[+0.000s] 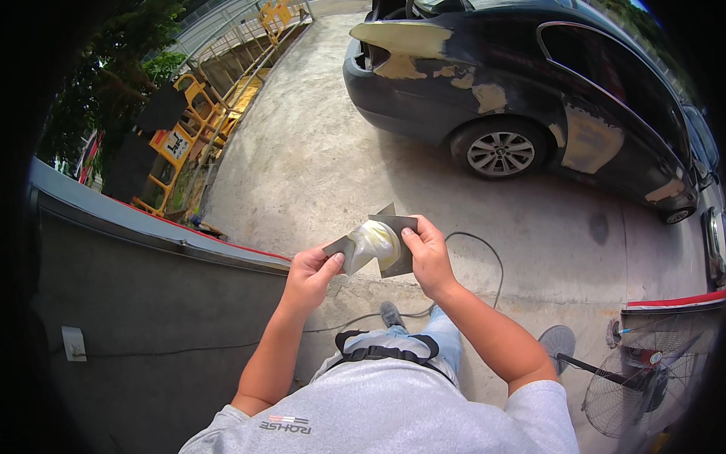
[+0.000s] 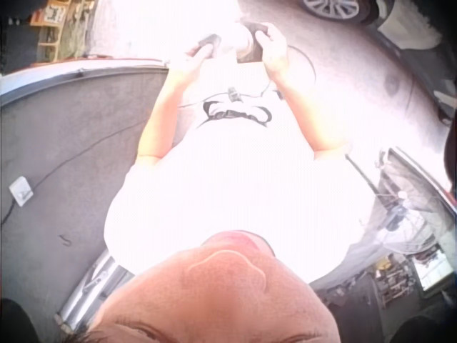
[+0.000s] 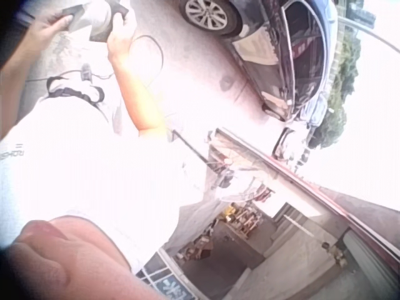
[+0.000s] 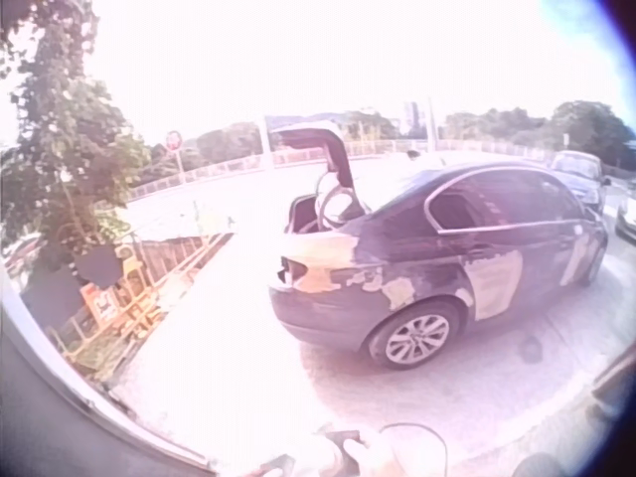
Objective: The person walks toward a dark car with its trunk open and applies a beige body filler to the rear quarter panel using a spreader. They repeatedly scoop filler from a palette and smooth it over the damaged area, gradually covering a larger section of the panel.
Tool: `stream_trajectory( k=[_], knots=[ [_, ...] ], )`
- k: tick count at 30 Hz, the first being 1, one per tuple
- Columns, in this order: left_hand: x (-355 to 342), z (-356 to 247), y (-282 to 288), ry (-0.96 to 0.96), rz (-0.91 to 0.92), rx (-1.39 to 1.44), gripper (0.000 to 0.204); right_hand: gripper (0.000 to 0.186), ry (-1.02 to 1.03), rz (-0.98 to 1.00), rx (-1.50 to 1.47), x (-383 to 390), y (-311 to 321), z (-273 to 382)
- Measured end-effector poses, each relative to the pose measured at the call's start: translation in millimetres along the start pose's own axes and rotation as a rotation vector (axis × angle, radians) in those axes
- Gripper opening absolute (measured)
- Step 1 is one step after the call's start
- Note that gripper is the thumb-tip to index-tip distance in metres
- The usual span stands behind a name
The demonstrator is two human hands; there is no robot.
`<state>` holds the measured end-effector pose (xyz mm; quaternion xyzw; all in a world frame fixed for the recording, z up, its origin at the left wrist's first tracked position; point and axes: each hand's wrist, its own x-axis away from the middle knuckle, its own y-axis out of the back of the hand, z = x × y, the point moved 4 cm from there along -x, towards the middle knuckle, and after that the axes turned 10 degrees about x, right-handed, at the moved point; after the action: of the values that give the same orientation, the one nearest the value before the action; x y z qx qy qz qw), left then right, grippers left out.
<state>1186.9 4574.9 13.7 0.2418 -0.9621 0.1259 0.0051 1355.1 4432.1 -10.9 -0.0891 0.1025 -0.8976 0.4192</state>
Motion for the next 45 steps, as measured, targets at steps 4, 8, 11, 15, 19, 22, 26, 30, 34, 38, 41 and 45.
stream_trajectory(
  k=[4, 8, 11, 15, 19, 22, 26, 30, 34, 38, 41, 45],
  knots=[
    [0, 17, -17, -0.024, -0.019, -0.010, 0.039, 0.023, -0.155, -0.090, -0.268, 4, -12, -18],
    [2, 22, -29, -0.143, 0.003, -0.105, 0.041, 0.026, -0.137, -0.063, -0.392, 0, -14, -14],
    [6, 17, -34, -0.284, 0.014, -0.324, 0.033, 0.028, -0.118, -0.084, -0.426, -5, -5, -1],
    [11, 15, -24, -0.159, 0.097, -0.584, 0.022, 0.027, -0.024, -0.047, -0.368, -12, 7, 28],
    [11, 23, -6, 0.044, -0.038, -0.306, 0.018, 0.025, -0.015, 0.304, -0.164, -5, 4, 46],
    [8, 26, -1, 0.029, -0.084, -0.207, 0.018, 0.025, 0.057, 0.387, 0.323, 8, 17, 45],
    [8, 27, 6, 0.060, -0.098, -0.114, 0.019, 0.025, 0.098, 0.455, 0.627, 13, 42, 37],
    [8, 24, 13, 0.171, -0.166, 0.134, 0.022, 0.028, -0.043, 0.253, 0.770, 2, 63, 32],
    [1, 19, 15, 0.148, -0.218, 0.442, 0.025, 0.031, 0.473, -0.035, 0.824, 9, 49, 52],
    [-5, 15, 8, 0.126, -0.210, 0.544, 0.026, 0.034, 1.111, 0.060, 1.218, 40, 0, 57],
    [-7, 11, 6, 0.114, -0.162, 0.612, 0.027, 0.032, 1.007, 0.136, 1.346, 39, -20, 50],
    [-6, 9, 9, 0.099, -0.222, 0.619, 0.027, 0.033, 1.113, 0.210, 1.174, 39, -27, 51]
  ],
)
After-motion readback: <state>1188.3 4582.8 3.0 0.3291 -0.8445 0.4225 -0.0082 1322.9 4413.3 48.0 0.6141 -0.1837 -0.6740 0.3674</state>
